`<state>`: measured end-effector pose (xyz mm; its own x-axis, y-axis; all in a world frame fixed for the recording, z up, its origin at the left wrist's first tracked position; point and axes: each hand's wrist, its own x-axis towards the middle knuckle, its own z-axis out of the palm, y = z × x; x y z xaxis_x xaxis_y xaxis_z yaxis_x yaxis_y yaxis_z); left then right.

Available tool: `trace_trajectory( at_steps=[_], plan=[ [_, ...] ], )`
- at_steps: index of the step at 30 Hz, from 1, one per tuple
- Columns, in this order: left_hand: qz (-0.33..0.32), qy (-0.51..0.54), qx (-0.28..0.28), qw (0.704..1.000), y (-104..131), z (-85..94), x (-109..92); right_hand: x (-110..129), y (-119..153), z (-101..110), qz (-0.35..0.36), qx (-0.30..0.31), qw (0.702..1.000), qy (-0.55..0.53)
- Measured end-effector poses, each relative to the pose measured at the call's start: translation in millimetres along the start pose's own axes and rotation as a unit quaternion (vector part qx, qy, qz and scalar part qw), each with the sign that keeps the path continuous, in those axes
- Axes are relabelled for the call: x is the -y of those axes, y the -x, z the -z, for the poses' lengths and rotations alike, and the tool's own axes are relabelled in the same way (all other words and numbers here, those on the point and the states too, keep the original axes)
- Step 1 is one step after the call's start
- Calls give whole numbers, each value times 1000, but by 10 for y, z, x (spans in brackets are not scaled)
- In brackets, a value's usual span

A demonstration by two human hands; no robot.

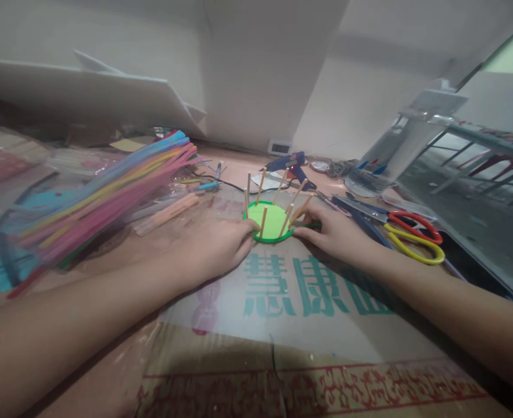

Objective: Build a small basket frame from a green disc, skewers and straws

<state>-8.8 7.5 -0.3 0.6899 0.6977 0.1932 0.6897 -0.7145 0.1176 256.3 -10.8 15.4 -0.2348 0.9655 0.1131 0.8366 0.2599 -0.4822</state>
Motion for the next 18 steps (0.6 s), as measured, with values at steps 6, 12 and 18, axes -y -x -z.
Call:
trace_trajectory(
  at_steps=[6, 12, 18],
  plan=[
    [3, -4, -5, 1000, -3, -12, 7, -64, -130, 24, 36, 48, 997, -38],
    [0, -4, -3, 1000, 4, -13, 8, -71, -183, 10, 16, 49, 998, -33],
    [7, -1, -10, 1000, 5, -14, 21, -56, -150, -17, 11, 31, 998, -54]
  ],
)
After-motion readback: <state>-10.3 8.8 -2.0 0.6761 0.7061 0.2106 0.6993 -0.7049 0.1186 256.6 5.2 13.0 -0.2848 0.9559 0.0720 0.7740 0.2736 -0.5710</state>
